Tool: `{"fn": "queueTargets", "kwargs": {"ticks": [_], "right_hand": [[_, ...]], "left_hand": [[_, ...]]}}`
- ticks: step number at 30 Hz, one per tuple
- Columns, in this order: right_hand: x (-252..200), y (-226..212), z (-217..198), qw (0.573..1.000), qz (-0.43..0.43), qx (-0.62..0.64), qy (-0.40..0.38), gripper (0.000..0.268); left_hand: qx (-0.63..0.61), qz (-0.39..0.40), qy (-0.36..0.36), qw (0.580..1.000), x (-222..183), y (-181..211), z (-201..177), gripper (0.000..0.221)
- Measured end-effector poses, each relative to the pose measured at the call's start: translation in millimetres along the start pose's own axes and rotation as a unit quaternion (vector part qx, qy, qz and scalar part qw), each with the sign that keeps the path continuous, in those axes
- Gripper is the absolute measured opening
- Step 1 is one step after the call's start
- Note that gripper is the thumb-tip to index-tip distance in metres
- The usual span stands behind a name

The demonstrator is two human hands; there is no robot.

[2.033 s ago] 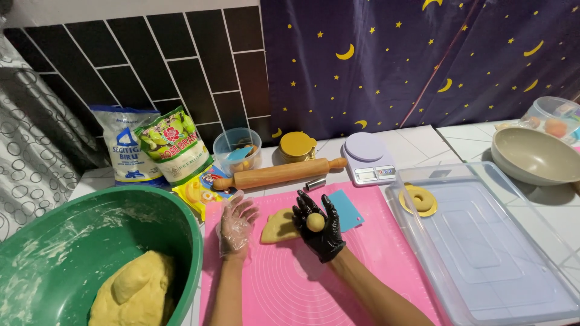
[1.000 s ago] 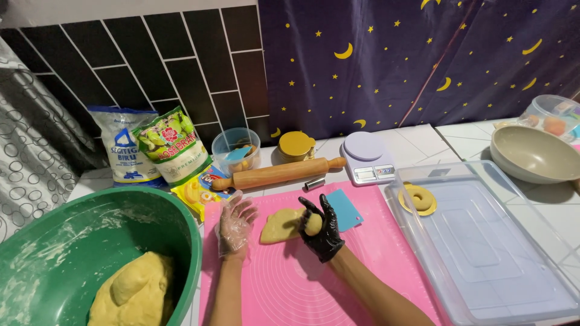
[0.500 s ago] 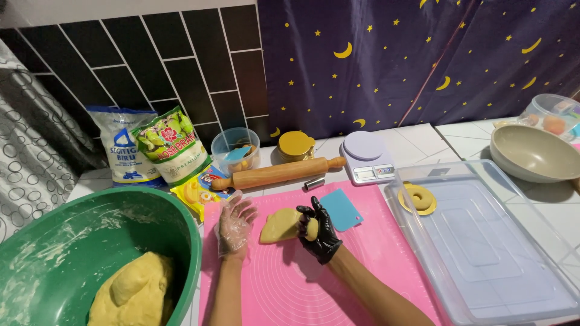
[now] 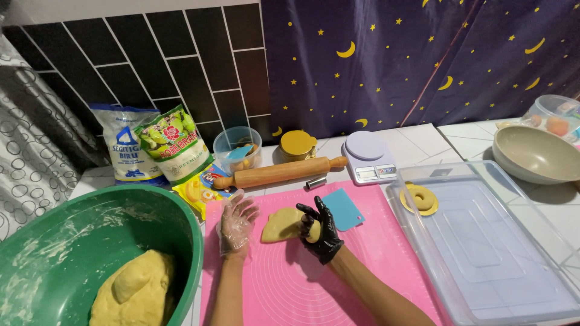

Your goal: Cutting donut shapes from flattened dough using a circular cutter and placing them on a tray

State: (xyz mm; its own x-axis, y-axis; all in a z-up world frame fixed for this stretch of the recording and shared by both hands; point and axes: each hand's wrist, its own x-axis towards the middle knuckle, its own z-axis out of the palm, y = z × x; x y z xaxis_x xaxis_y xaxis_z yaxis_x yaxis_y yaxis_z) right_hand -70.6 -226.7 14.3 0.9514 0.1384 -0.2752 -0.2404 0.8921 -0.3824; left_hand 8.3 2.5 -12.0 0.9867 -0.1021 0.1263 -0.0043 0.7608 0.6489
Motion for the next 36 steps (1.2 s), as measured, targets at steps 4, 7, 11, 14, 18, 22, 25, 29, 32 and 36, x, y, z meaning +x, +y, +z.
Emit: {"fn": "queueTargets", "kwargs": {"ticks": [4, 7, 11, 14, 18, 22, 25, 29, 32, 36], "right_hand": [[2.1, 1.9, -2.4, 0.999, -0.005, 0.019, -0.031, 0.060], [5.2, -0.1, -5.5, 0.996, 0.022, 0.056, -0.067, 0.064], [-4.2, -5.5, 2.1, 0.988, 0.019, 0.082, -0.130, 0.082], [-1.3, -1.3, -12.6, 0.967, 0.030, 0.089, -0.237, 0.075], [-17.8, 1.3, 28.5, 0.996, -0.005, -0.092, -0.020, 0.066], [-67.5, 5.0, 69.9, 0.744, -0.084, -0.628, -0.211, 0.047], [-53.4, 20.3, 42.2, 0.499, -0.133, -0.799, -0.307, 0.075], [-48.8, 18.7, 38.2, 0.479, -0.191, -0.818, -0.255, 0.070], [-61.6, 9.3, 59.6, 0.418, -0.176, -0.873, -0.177, 0.049], [-80.3, 11.3, 88.8, 0.324, -0.021, -0.941, -0.091, 0.074]], "left_hand": [[0.001, 0.000, 0.002, 1.000, -1.2, 0.8, 2.8, 0.059], [0.003, -0.003, 0.001, 1.000, -3.0, 3.1, 5.2, 0.059], [-0.002, -0.015, -0.009, 1.000, -1.2, 2.8, 0.1, 0.058], [-0.005, -0.013, -0.012, 1.000, 1.9, -1.2, -5.1, 0.058], [-0.007, -0.012, -0.012, 1.000, 2.2, -1.9, -5.7, 0.058], [-0.011, -0.011, 0.004, 1.000, -13.5, 14.5, 24.4, 0.057], [-0.014, -0.019, 0.030, 0.999, -16.5, 21.4, 33.0, 0.056], [0.004, -0.024, 0.046, 0.999, -18.6, 25.4, 37.7, 0.055], [0.001, -0.016, 0.037, 0.999, -21.7, 27.3, 42.2, 0.053], [-0.014, -0.023, 0.029, 0.999, -12.6, 17.4, 26.6, 0.055]]}}
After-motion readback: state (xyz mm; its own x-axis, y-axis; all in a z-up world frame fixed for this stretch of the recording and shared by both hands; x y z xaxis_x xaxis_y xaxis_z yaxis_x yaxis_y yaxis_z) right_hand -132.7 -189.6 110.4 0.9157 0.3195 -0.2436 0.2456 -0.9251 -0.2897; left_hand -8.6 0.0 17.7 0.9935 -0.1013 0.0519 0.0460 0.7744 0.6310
